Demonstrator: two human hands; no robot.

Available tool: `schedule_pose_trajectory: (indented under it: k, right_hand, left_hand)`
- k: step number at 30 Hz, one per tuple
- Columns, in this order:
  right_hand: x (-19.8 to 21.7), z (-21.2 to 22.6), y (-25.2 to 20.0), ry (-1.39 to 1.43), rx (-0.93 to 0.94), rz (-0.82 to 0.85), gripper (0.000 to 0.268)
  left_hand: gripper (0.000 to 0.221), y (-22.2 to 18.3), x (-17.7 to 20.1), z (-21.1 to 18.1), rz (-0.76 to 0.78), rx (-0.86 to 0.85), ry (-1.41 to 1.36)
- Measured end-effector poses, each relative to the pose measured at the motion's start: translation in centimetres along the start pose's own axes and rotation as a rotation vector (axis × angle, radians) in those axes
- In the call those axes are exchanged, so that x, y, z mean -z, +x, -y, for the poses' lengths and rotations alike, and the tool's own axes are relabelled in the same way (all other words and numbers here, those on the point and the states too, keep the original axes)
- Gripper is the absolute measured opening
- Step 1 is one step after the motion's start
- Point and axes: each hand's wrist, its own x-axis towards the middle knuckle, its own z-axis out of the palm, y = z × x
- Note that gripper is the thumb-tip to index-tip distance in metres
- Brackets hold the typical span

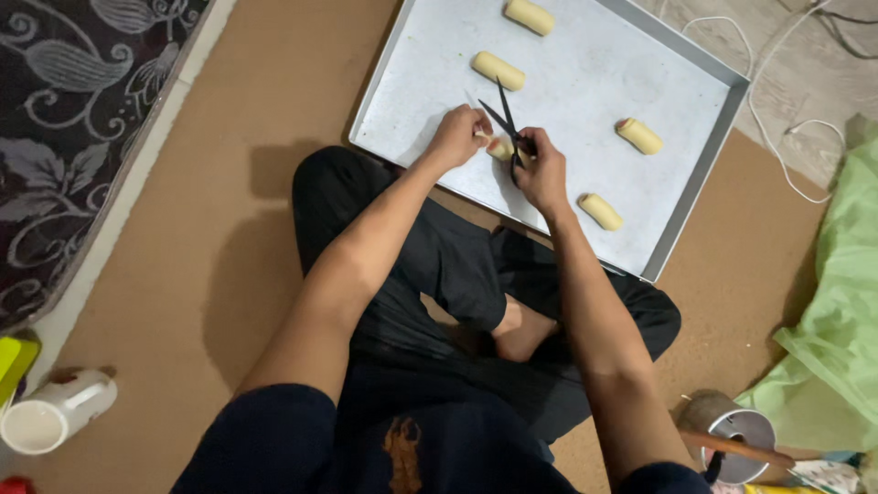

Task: The person uses scissors to make small cuts across pieces of rolled dough on a baking tray, then rolls the cut dough into logs by hand.

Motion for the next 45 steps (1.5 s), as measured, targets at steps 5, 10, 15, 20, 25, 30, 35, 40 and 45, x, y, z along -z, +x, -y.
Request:
schedule_pose_trajectory:
  k: [5,10,15,20,25,30,35,40,45]
  right_hand:
    - [-0.8,2.5,1.4,0.163,0.082,0.006,0.046]
    - [-3.7,5.2,2.6,0.289,0.196,0.027,0.044]
    - [-5.3,3.7,2.2,0.073,0.190,0.118,0.049]
    - [-2.3,3.0,2.6,0.074,0.247,0.073,0.058]
    - [4.4,5.3,2.0,-0.355,0.165,0.234,0.055]
    - [4.5,7.8,2.9,-1.051,0.185,0.454,0.051]
    - [1.2,9.9,4.7,-1.197,0.197,0.508,0.025]
    - [-2.0,9.9,5.9,-1.333,0.153,0.580,0.019]
    - [-2.0,12.1,6.2,-1.408,0.140,0.663,0.027]
  left_hand:
    - [0.020,-0.6,5.1,-1.1,-0.044,0.082,-0.123]
    - [0.018,-0.5,9.4,2.2,-0.093,0.175,-0.006]
    - [0.028,-0.4,7.6,7.2,-0.111,0.322,0.035]
    - [0.017,-1.2,9.3,4.2,-0.089,0.331,0.039]
    - [0.028,-3.2,10.0,2.4,-0.353,0.299,0.142]
    - [0.016,-3.5,8.5,0.9,-0.125,0.282,-0.005]
    - [0.025,-3.3,8.0,-0.5,0.019,0.349,0.126]
    - [0.017,-3.4,7.7,-0.2,0.011,0.389,0.109]
    - [0.018,-2.6,6.2,2.7,-0.024,0.346,0.136]
